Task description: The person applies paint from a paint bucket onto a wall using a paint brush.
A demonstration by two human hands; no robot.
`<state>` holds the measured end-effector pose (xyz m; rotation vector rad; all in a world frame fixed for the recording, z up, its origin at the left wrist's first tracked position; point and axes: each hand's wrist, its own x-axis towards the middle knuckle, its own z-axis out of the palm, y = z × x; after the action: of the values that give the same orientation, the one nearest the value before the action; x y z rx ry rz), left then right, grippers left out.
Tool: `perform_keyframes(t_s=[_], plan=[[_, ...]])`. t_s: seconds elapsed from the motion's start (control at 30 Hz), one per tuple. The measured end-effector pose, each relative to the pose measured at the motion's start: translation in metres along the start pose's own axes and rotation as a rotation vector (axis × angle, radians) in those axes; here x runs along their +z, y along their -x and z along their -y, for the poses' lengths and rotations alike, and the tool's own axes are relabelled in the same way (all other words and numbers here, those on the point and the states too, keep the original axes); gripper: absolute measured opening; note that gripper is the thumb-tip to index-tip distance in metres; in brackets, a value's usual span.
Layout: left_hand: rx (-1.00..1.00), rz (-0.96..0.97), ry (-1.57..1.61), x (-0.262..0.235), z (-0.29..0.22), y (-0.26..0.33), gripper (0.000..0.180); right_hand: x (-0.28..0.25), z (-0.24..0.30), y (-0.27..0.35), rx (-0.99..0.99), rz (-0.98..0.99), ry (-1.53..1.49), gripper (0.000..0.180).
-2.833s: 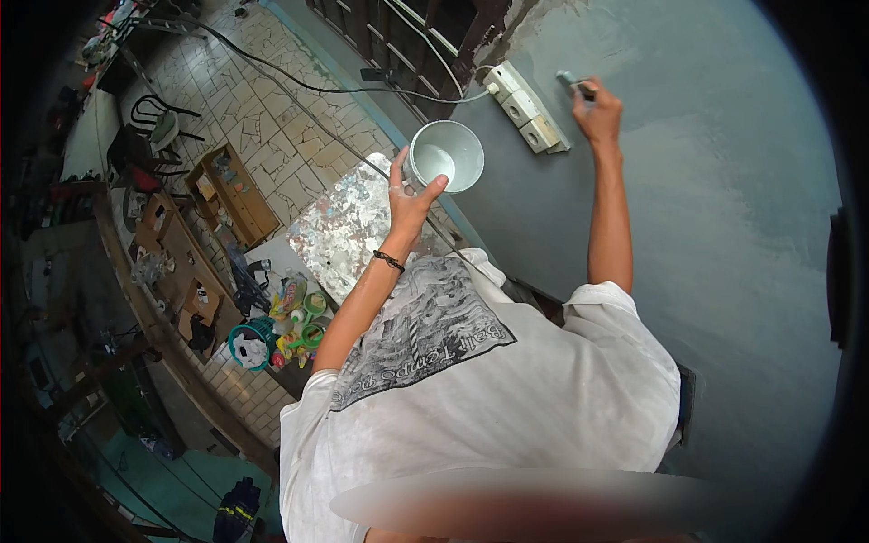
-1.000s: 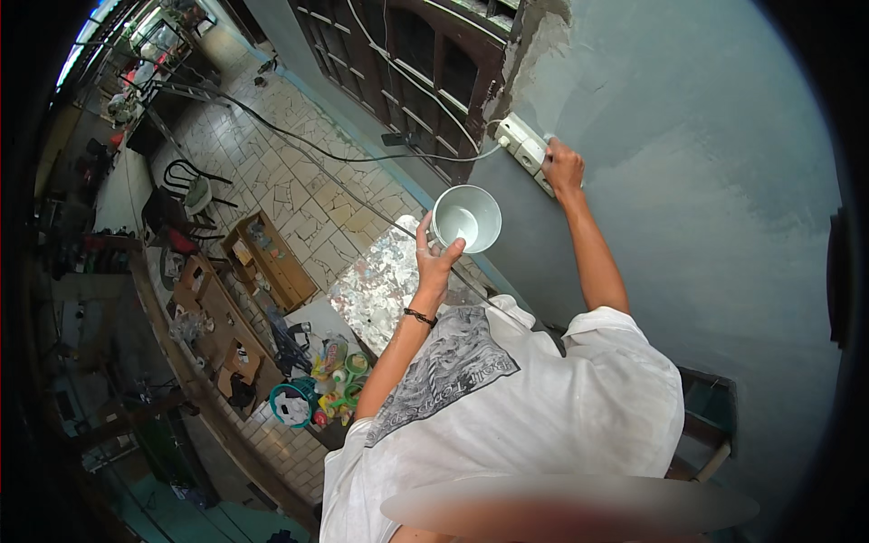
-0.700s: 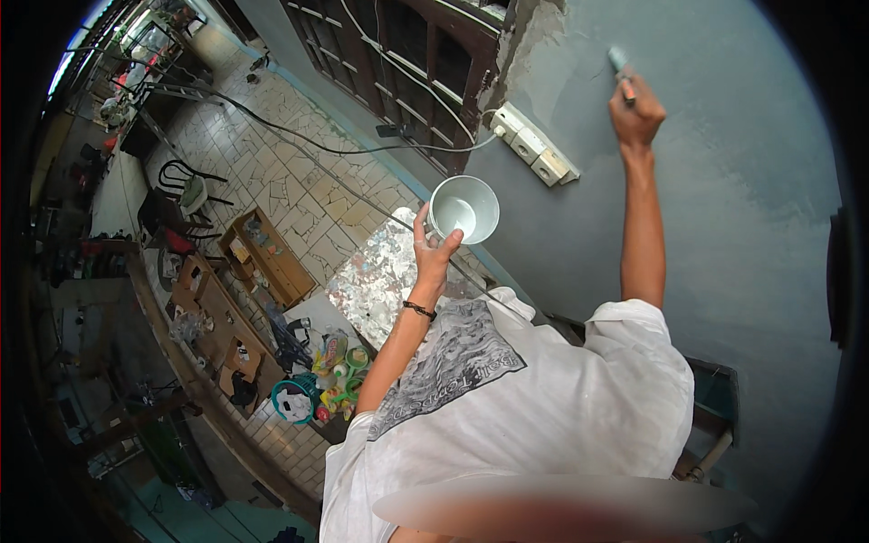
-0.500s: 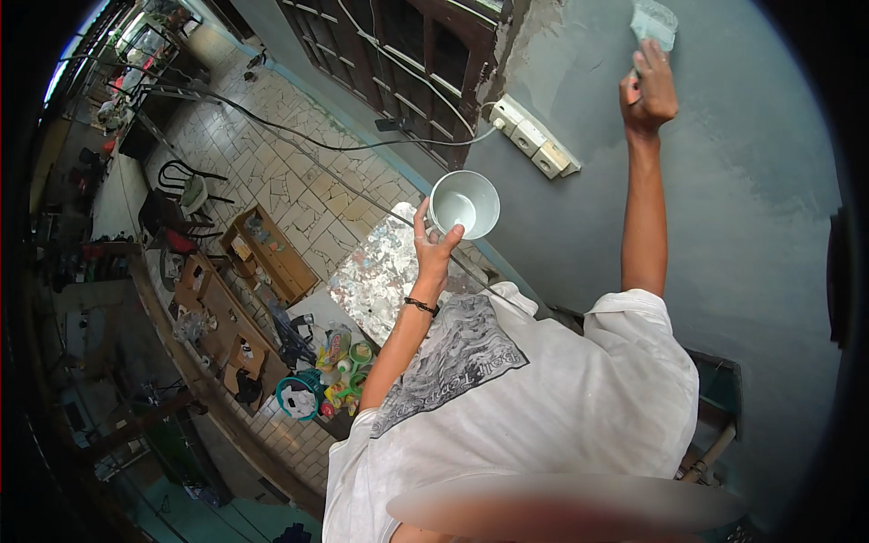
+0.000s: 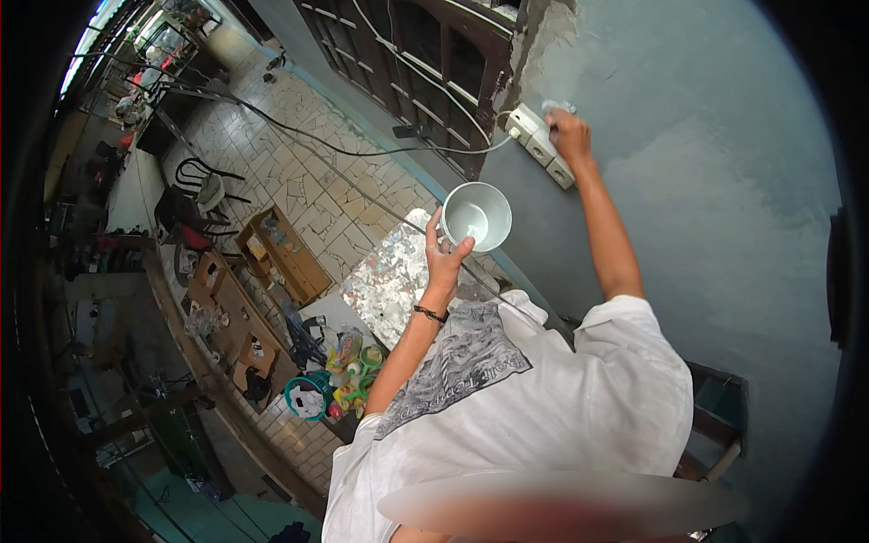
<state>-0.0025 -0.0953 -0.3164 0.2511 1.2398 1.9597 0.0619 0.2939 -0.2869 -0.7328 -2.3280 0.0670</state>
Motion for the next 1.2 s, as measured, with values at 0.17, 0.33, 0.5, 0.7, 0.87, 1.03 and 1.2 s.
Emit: perform_keyframes(t_s=[0.17,0.33,0.5,0.7,0.87,1.03,1.2], plan=[[-0.007,-0.004,0.009,0.001,-0.006,0.005,0.103,-0.056,-0.023,-0.102,-0.021,-0.184,0.012,0.021],[0.029,0.007,0.018,0.001,-0.009,0.007,0.104,-0.152,0.021,-0.17,-0.181,-0.563,0.225,0.016],[0.044,-0.002,0.021,-0.006,0.002,0.0,0.105,-0.152,0.048,-0.177,-0.454,-0.767,0.239,0.019],[0.002,0.003,0.008,-0.003,-0.005,0.005,0.106,-0.037,0.019,-0.093,-0.327,-0.466,0.3,0.023],[0.018,0.017,0.012,0.004,-0.011,0.01,0.104,0.051,0.012,-0.037,-0.242,-0.153,0.233,0.028],[0.024,0.037,0.032,-0.004,-0.004,0.01,0.102,0.051,0.013,-0.051,0.092,0.069,-0.031,0.027],[0.013,0.023,0.021,-0.004,-0.012,0.011,0.102,-0.018,0.012,-0.108,0.123,-0.176,0.044,0.027]])
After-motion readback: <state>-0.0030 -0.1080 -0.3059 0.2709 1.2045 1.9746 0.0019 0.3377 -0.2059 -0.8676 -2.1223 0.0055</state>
